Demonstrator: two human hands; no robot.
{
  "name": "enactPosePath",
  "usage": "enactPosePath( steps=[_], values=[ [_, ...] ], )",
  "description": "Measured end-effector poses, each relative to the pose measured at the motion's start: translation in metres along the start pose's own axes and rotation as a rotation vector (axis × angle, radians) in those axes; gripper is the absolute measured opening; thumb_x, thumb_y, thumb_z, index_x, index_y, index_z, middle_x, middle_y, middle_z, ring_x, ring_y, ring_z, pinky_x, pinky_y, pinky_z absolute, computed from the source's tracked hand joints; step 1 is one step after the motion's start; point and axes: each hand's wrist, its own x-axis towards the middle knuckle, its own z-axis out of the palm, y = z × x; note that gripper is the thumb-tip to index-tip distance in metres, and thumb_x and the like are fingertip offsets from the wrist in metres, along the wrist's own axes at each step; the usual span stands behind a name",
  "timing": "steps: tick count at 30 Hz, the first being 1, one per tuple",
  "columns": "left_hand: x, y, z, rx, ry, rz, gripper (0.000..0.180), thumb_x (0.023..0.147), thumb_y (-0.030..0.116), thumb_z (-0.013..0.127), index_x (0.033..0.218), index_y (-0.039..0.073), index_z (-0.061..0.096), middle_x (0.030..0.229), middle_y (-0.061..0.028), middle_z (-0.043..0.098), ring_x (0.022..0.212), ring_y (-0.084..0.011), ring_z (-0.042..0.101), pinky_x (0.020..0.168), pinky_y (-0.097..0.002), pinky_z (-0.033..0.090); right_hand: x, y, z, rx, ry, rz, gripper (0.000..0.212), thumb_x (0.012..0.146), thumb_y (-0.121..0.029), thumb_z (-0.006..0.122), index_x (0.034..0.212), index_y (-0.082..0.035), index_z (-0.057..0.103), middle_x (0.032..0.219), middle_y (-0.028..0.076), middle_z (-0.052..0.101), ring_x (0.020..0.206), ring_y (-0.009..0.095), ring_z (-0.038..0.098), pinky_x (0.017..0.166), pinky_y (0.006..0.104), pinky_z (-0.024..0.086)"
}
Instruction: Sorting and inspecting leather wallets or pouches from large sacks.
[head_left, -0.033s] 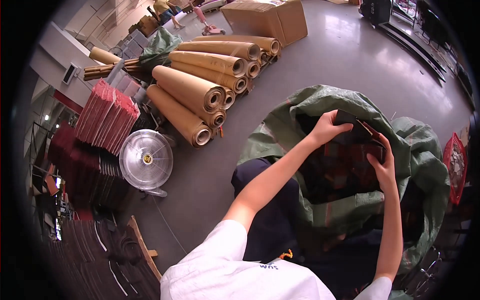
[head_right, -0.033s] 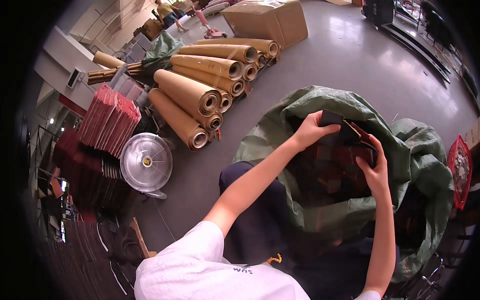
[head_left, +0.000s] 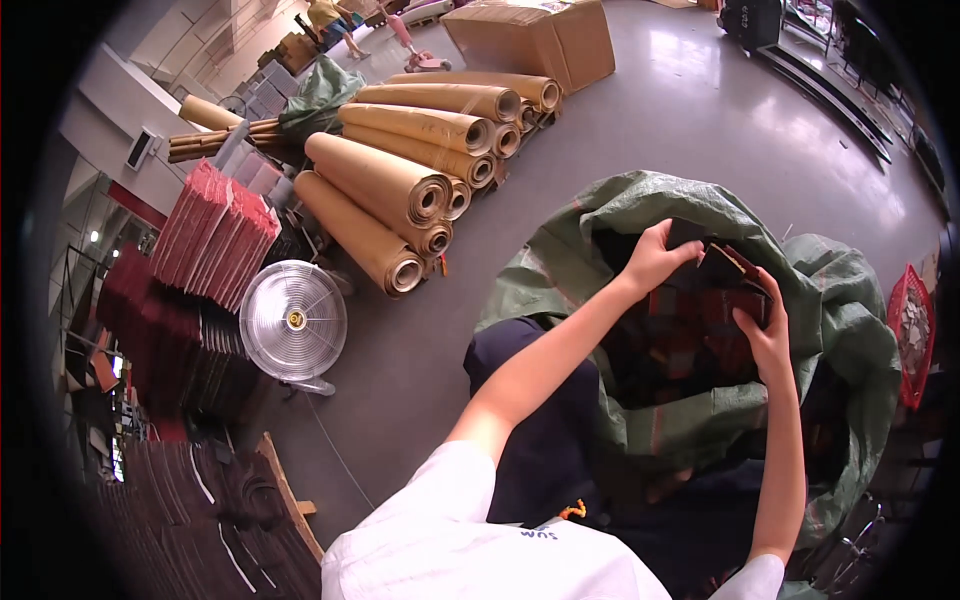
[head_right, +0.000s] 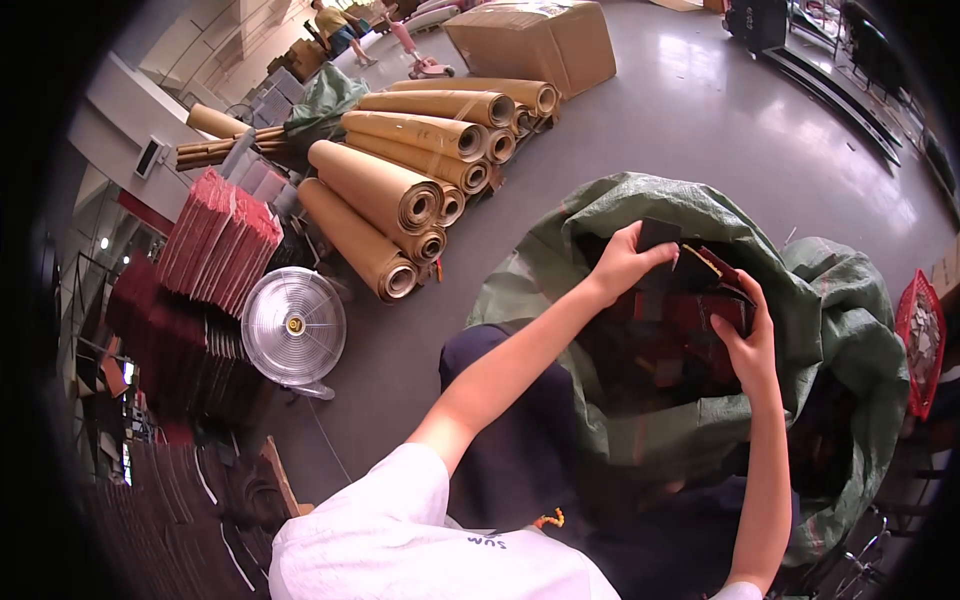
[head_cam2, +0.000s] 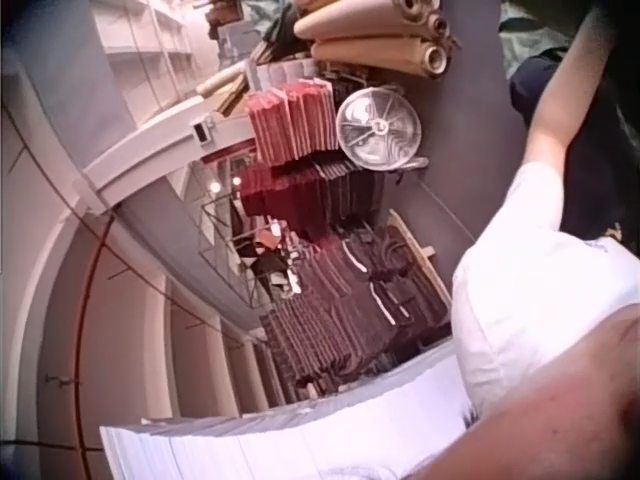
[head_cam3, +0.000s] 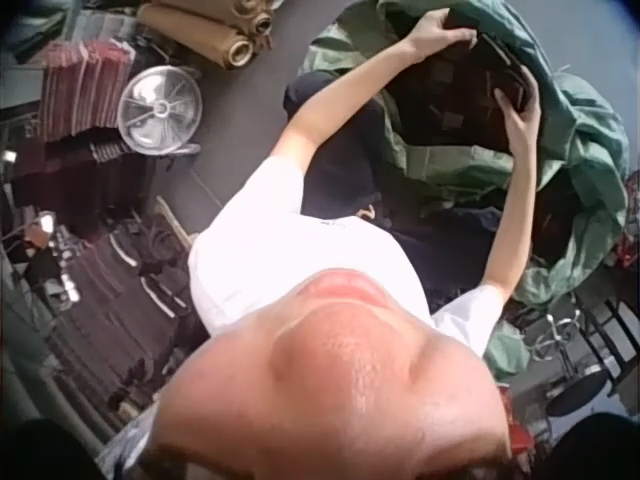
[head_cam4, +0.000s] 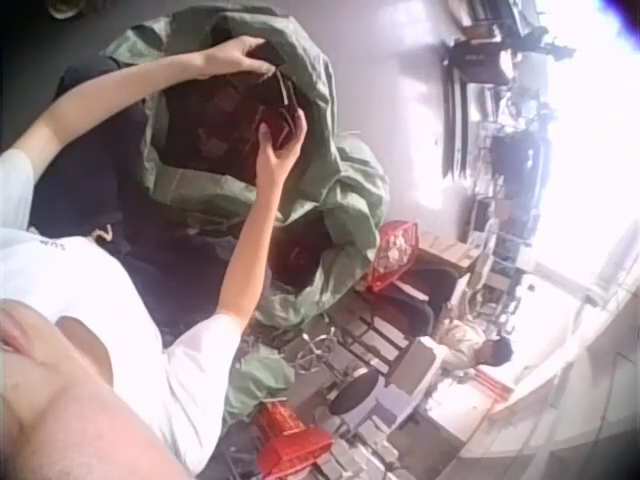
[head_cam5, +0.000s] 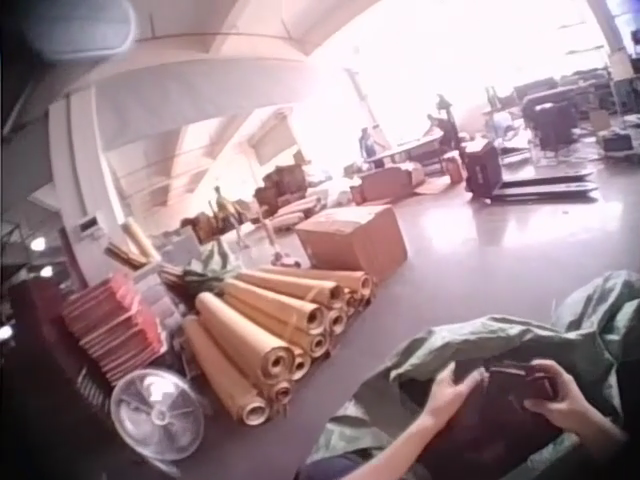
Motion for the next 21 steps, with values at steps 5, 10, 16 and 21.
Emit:
enactPosePath(
  steps=[5, 10, 16, 21],
  values=[
    [0.009, -0.012, -0.003, -0.268, 0.183, -0.253, 0.019, 0.086, 0.011, 0.056, 0.097, 0.001, 0.045, 0.078, -0.0129, 0.063, 0.065, -0.0183, 0.062, 0.057, -0.0298, 0.053, 0.005, -0.007, 0.008, -0.012, 0.024, -0.039, 0.055, 0.075, 0.006, 0.060, 0.126, -0.003, 0.042, 0.115, 0.008, 0.053, 0.106, 0.014, 0.050, 0.094, 0.0279, 0.039],
    [0.020, -0.051, -0.051, 0.109, 0.266, -0.171, 0.035, 0.083, 0.017, 0.062, 0.106, 0.001, 0.041, 0.085, -0.0122, 0.063, 0.072, -0.0187, 0.062, 0.065, -0.0307, 0.052, 0.002, -0.011, -0.004, 0.036, 0.093, -0.008, 0.058, 0.076, 0.004, 0.061, 0.129, -0.003, 0.040, 0.118, 0.008, 0.052, 0.108, 0.015, 0.050, 0.094, 0.0279, 0.039],
    [-0.011, -0.015, -0.008, 0.325, -0.597, -0.273, 0.106, 0.069, 0.027, 0.077, 0.144, 0.006, 0.004, 0.139, -0.0174, 0.033, 0.131, -0.0238, 0.026, 0.107, -0.0328, 0.019, -0.003, 0.007, -0.027, -0.054, -0.158, 0.091, 0.061, 0.071, 0.008, 0.058, 0.129, -0.003, 0.041, 0.119, 0.009, 0.053, 0.111, 0.017, 0.049, 0.097, 0.0299, 0.037],
    [-0.007, -0.011, 0.010, 0.221, -0.310, -0.232, 0.023, 0.076, 0.011, 0.069, 0.096, 0.003, 0.060, 0.088, -0.0039, 0.062, 0.081, -0.0104, 0.056, 0.073, -0.0266, 0.048, 0.011, 0.014, -0.009, 0.069, -0.267, 0.111, 0.057, 0.076, 0.001, 0.060, 0.130, -0.004, 0.042, 0.118, 0.007, 0.053, 0.107, 0.014, 0.050, 0.095, 0.0291, 0.040]
  ],
)
